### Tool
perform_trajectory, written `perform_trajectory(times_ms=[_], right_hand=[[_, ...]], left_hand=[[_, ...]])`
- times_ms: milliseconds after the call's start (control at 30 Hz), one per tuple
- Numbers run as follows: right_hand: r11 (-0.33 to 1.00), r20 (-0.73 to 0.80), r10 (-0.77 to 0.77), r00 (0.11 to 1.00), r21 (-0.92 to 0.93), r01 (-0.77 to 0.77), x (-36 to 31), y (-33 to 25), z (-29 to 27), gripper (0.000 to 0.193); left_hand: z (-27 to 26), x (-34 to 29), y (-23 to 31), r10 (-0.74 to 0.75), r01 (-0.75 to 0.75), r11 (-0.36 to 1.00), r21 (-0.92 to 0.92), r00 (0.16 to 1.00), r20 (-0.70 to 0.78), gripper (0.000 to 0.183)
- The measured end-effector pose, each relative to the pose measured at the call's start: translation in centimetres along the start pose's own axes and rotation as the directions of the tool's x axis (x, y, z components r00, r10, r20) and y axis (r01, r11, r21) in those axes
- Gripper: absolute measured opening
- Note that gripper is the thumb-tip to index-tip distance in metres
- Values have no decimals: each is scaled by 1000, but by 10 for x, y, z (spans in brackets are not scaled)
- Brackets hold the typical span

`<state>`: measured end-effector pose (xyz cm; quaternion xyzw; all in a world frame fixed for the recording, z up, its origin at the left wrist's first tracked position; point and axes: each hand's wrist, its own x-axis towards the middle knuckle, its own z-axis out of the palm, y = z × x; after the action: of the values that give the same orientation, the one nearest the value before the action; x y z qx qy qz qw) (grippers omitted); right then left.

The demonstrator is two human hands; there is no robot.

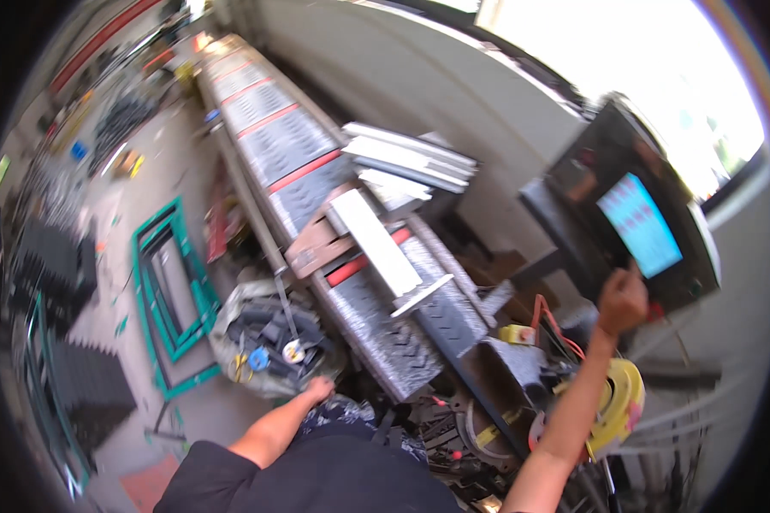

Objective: The person organizes window frames, then measures and cuts long metal pieces using a large power saw.

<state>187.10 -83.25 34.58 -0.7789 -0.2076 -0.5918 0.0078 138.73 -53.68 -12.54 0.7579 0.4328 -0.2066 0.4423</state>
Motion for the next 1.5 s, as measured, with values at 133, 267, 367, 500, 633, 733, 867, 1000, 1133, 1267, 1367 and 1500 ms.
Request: perform_trajectory(times_ms=[133, 267, 367, 500, 633, 733, 867, 1000, 1133, 1267, 1367, 1500], right_hand=[[994, 78, -51, 996, 96, 43, 1, -8, 1, 21], [996, 136, -58, 989, 73, 48, -2, -8, 9, 21], [996, 159, -83, 984, 26, 80, -6, 11, 17, 22], [991, 202, -99, 974, -66, 114, -11, 23, 24, 23], [986, 229, -101, 968, -108, 128, -14, 33, 28, 26], [983, 267, -51, 962, -155, 96, -15, 39, 32, 26], [959, 251, -73, 965, -247, 136, -22, 75, 49, 27], [933, 330, 30, 943, -349, 93, -19, 61, 51, 31], [981, 310, -112, 944, -118, 155, -13, 59, 47, 34], [971, 144, -50, 988, 238, 14, -55, -94, -54, 26], [768, 384, -35, 923, 601, -221, -140, -197, -155, 18], [193, 865, -331, 378, 454, -870, -249, -332, -297, 50]], left_hand=[[-3, -25, 0, -95, 103, 968, -228, 994, 45, 28], [-4, -38, -23, -204, 204, 939, -277, 979, 32, 27], [-13, -43, -40, -259, 259, 917, -304, 965, 43, 27], [-43, -54, -49, -378, 337, 920, -201, 899, -222, 27], [-93, -66, -39, -370, 415, 907, -70, 708, -602, 33], [-122, -59, -45, -248, 407, 912, 49, 643, -724, 52], [-145, -39, -52, -50, 330, 876, 350, 787, -616, 62], [-158, -15, -79, -116, 306, 865, 399, 893, -434, 62], [-161, -12, -82, -9, 239, 859, 453, 891, -453, 49], [-181, -60, -64, 73, 117, 939, 324, 851, -520, 48], [-176, -86, -59, 149, -135, 989, 63, 862, -484, 48], [-157, -157, -37, 350, -286, 595, -751, 933, -78, 31]])
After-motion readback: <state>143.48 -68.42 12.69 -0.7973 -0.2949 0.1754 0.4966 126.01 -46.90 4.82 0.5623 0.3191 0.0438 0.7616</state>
